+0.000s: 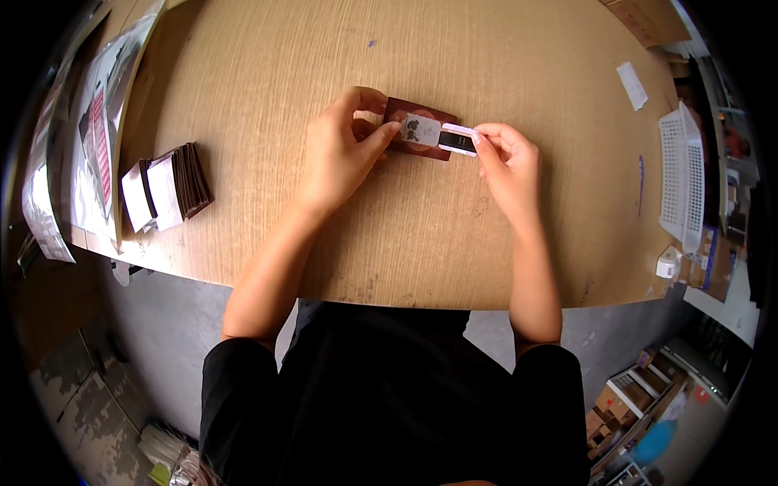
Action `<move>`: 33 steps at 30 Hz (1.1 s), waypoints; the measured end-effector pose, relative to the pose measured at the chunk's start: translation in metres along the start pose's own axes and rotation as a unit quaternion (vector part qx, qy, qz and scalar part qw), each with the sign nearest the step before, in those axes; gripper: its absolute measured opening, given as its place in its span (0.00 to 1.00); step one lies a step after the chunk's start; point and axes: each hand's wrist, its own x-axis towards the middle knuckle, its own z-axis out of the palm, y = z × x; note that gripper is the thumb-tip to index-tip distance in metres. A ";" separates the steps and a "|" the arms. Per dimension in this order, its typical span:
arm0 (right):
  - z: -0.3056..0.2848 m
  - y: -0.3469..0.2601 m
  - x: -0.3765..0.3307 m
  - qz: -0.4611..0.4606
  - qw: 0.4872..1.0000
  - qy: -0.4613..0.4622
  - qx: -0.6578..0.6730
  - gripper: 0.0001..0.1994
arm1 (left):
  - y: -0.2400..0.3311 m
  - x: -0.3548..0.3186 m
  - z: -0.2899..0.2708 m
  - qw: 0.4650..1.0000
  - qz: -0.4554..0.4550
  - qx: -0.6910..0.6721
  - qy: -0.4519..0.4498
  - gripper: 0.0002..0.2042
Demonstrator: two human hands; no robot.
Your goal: The person arranges multiple sheets of maroon paper with printed designs on a wooden table. They fold the sheets along perforated lines and interlock them to form a long, accordion-style chain. The person continues adding units to the chain, creating a repetitive decorative paper structure.
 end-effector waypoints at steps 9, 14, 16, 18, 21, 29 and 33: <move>0.005 0.008 0.010 -0.126 0.968 0.120 -0.183 0.07 | 0.021 -0.013 -0.042 0.939 0.169 0.251 0.166 0.15; -0.001 0.009 0.001 -0.093 0.988 0.115 0.052 0.06 | 0.013 -0.061 -0.134 0.876 0.163 0.381 0.248 0.19; -0.005 0.010 -0.001 -0.083 0.990 0.097 0.055 0.06 | 0.016 -0.079 -0.173 0.871 0.139 0.435 0.184 0.29; -0.003 0.005 -0.004 -0.089 0.992 0.065 0.059 0.06 | 0.012 -0.092 -0.206 0.875 0.062 0.471 0.097 0.45; 0.002 0.008 -0.006 -0.090 0.994 0.020 0.066 0.05 | 0.002 -0.098 -0.234 0.869 0.013 0.493 0.046 0.49; -0.002 0.014 -0.003 -0.091 0.994 -0.002 0.062 0.05 | 0.007 -0.085 -0.249 0.842 -0.025 0.538 -0.015 0.49; -0.002 0.015 -0.002 -0.080 0.995 -0.008 0.058 0.05 | 0.009 -0.077 -0.245 0.811 -0.002 0.584 -0.038 0.45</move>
